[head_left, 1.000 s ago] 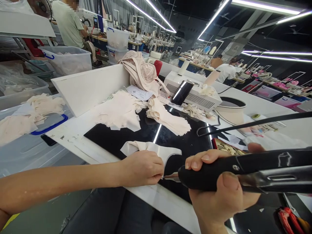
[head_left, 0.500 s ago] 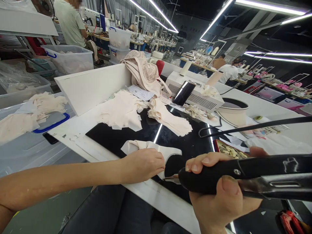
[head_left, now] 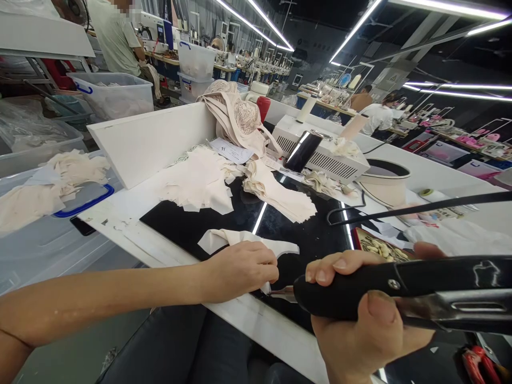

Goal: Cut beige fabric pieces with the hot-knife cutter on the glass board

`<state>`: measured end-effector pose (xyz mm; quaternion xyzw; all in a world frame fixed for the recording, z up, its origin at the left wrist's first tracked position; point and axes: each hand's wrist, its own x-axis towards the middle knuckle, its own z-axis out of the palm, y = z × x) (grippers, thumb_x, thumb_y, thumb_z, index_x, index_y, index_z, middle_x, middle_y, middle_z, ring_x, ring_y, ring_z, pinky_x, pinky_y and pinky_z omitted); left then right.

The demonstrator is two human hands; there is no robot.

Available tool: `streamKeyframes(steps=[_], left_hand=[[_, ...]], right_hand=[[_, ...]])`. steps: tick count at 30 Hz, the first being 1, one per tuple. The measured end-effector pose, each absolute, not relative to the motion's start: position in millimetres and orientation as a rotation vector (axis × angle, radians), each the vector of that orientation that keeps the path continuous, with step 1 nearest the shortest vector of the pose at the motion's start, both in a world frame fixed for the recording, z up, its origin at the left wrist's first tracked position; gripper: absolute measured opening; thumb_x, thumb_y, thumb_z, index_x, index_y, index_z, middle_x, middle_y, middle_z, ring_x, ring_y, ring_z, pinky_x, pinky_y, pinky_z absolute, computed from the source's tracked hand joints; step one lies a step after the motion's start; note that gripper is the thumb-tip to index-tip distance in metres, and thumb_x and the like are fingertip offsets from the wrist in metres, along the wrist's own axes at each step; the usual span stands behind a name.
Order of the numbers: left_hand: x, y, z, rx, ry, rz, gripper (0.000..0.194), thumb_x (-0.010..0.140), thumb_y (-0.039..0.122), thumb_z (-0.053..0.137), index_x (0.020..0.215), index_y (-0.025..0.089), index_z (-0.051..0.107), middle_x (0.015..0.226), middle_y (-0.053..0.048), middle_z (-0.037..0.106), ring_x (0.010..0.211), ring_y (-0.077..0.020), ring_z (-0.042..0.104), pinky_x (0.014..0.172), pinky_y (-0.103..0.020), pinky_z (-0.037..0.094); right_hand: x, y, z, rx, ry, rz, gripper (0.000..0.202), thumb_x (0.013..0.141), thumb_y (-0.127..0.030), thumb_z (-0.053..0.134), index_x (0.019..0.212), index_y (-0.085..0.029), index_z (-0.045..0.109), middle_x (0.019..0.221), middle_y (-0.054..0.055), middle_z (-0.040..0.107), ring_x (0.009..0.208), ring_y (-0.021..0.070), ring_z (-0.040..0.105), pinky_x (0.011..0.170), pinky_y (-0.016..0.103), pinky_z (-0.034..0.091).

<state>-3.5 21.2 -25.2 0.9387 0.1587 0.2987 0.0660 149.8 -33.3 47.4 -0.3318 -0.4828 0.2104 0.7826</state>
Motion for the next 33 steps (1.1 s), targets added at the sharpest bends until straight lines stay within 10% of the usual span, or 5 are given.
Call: streamKeyframes(steps=[18,33], left_hand=[[-23,29,-21,2.861,0.212,0.827,0.016,0.104,0.009,0.061,0.103,0.020,0.073,0.106,-0.003,0.076,0.098,-0.0147,0.070,0.095,-0.028,0.053],[-25,31,-23,2.851,0.174,0.759,0.023,0.109,0.012,0.052,0.104,0.019,0.073,0.109,-0.004,0.078,0.100,-0.0160,0.070,0.099,-0.029,0.052]], right_hand=[[152,-34,48,-0.740,-1.064,0.456,0.019,0.084,-0.031,0.076,0.095,-0.022,0.062,0.073,-0.006,0.064,0.052,0.0119,0.056,0.047,0.028,0.054],[151,-33,50,-0.749,-1.014,0.451,0.054,0.081,-0.029,0.078,0.130,-0.027,0.055,0.074,-0.009,0.066,0.050,0.0138,0.057,0.045,0.029,0.054]])
